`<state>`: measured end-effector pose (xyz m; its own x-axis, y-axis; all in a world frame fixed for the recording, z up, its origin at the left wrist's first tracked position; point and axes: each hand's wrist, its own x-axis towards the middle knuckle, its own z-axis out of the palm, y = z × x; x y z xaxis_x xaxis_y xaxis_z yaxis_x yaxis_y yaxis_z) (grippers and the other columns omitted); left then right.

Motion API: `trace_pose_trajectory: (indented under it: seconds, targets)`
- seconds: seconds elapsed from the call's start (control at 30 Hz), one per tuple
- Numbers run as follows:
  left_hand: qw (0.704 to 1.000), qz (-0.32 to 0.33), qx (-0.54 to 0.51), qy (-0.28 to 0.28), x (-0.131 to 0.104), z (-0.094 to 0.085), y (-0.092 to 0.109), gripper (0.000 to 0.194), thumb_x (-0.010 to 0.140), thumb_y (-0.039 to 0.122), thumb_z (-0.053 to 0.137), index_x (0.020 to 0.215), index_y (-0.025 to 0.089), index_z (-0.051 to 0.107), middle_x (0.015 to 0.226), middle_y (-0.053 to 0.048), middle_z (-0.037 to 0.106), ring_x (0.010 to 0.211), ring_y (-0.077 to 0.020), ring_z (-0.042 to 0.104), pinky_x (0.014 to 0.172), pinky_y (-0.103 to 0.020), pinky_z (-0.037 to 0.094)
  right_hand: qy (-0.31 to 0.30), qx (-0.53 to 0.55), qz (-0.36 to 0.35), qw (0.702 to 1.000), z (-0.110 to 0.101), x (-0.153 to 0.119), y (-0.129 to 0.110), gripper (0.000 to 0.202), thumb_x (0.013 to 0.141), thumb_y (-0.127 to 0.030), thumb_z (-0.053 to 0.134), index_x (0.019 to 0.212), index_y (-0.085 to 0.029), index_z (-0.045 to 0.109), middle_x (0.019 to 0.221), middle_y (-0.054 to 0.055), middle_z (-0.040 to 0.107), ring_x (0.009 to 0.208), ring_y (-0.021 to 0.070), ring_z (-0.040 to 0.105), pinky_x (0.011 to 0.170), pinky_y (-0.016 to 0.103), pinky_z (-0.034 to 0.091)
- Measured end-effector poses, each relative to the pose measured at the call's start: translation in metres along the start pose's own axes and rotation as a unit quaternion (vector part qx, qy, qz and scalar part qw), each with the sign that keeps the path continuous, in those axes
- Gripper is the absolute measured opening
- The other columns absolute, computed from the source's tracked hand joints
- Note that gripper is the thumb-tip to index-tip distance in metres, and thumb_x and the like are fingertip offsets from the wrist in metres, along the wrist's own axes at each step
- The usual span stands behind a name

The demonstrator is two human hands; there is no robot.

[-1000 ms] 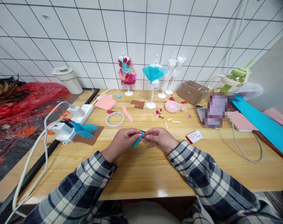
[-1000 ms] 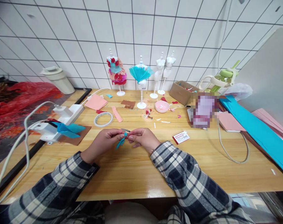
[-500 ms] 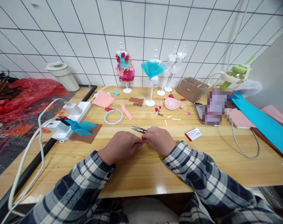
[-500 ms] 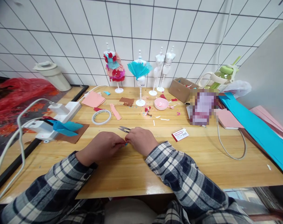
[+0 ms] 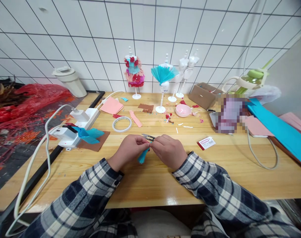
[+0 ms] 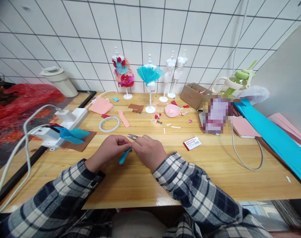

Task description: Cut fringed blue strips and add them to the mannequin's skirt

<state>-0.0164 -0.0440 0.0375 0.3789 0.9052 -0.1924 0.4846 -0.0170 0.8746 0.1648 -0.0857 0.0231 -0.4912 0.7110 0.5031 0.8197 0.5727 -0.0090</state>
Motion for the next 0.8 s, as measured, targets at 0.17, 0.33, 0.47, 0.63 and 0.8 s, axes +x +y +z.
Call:
trace_pose_trajectory:
  seconds: [0.17, 0.33, 0.47, 0.63, 0.8]
  targets:
    - [0.956, -0.051, -0.285, -0.051, 0.0008, -0.0030, -0.0051, 0.024, 0.061, 0.036, 0.081, 0.067, 0.015, 0.070, 0.063, -0.002, 0.070, 0.060, -0.0134, 0.061, 0.062, -0.024, 0.047, 0.095, 0.076, -0.004, 0.993, 0.0008, -0.0027, 0.0042, 0.017, 0.093, -0.018, 0.054, 0.093, -0.024, 0.069, 0.091, 0.000, 0.074, 0.080, 0.0118, 0.063, 0.068, 0.024, 0.043]
    - [0.950, -0.031, -0.298, -0.085, 0.0028, -0.0038, -0.0083, 0.027, 0.060, 0.036, 0.084, 0.071, 0.014, 0.073, 0.067, -0.004, 0.072, 0.064, -0.0131, 0.062, 0.066, -0.024, 0.048, 0.111, 0.214, 0.080, 0.967, 0.0038, -0.0018, 0.0035, 0.012, 0.091, -0.024, 0.059, 0.087, -0.021, 0.070, 0.083, 0.002, 0.073, 0.074, 0.0115, 0.066, 0.064, 0.021, 0.047]
    - [0.957, -0.016, -0.276, -0.082, 0.0043, -0.0043, -0.0069, 0.027, 0.062, 0.038, 0.083, 0.072, 0.014, 0.075, 0.069, -0.004, 0.072, 0.064, -0.0132, 0.061, 0.068, -0.025, 0.048, 0.102, 0.222, 0.089, 0.966, 0.0050, -0.0029, 0.0066, 0.015, 0.091, -0.026, 0.058, 0.085, -0.020, 0.070, 0.084, 0.003, 0.073, 0.077, 0.0120, 0.066, 0.067, 0.021, 0.048]
    - [0.954, -0.023, -0.292, -0.060, 0.0019, -0.0036, -0.0068, 0.023, 0.065, 0.034, 0.082, 0.074, 0.015, 0.073, 0.069, -0.002, 0.071, 0.066, -0.0137, 0.062, 0.073, -0.028, 0.049, 0.028, 0.162, 0.062, 0.984, 0.0013, -0.0061, 0.0098, 0.022, 0.096, -0.026, 0.051, 0.099, -0.027, 0.073, 0.099, 0.003, 0.074, 0.088, 0.0124, 0.066, 0.077, 0.022, 0.046]
    - [0.951, -0.022, -0.295, -0.087, 0.0027, -0.0040, -0.0102, 0.024, 0.065, 0.035, 0.081, 0.077, 0.015, 0.073, 0.074, -0.004, 0.072, 0.070, -0.0159, 0.063, 0.072, -0.030, 0.048, 0.038, 0.305, 0.162, 0.938, 0.0038, -0.0014, 0.0069, 0.017, 0.089, -0.032, 0.061, 0.086, -0.020, 0.073, 0.084, 0.005, 0.072, 0.075, 0.0131, 0.064, 0.066, 0.023, 0.048]
